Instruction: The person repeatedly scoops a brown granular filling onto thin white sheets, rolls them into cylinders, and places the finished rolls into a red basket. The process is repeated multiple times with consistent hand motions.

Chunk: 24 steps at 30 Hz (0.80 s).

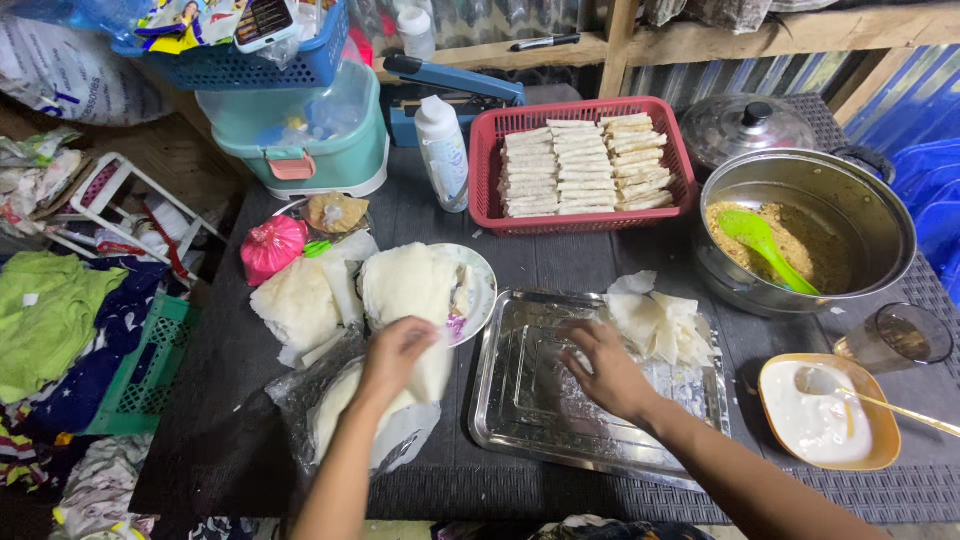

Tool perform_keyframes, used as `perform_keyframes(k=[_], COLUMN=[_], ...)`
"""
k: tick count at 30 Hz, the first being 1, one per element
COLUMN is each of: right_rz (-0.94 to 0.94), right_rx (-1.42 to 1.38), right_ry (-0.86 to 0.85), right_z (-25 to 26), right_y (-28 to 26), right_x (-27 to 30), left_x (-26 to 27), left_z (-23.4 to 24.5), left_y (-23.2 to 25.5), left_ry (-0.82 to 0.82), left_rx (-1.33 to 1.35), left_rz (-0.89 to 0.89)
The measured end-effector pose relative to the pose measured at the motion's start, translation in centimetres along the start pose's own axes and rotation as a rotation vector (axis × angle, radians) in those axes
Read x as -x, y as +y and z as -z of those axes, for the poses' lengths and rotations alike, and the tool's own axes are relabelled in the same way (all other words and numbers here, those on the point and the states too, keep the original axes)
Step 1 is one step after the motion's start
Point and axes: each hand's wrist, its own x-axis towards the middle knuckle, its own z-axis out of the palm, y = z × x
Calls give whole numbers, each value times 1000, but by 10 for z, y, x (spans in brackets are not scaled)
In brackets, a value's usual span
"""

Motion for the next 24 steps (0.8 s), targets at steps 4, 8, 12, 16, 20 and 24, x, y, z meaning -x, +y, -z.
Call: perform_keyframes(k=[4, 8, 12, 16, 20, 24], right_rz=[-72, -221, -283, -236, -185, -84], right_rx=[-363, -742, -741, -659, -794, -706], right_ry=[-147, -241, -125, -81, -131, -75], right_z=[-7, -20, -22, -17, -12, -7], right_y=[-19, -17, 3, 11, -2, -13], right_x=[-12, -23, -26, -24, -21, -16], left_x=[-2, -1, 3, 6, 3, 5], left_z=[-43, -67, -63, -69, -83, -87], left_y=[43, 65, 61, 48, 38, 33], left_ry=[-231, -292, -380, -378, -333, -303], left_rx=[69, 244, 422, 396, 397, 417], left_rz=[113, -71, 20, 115, 134, 143])
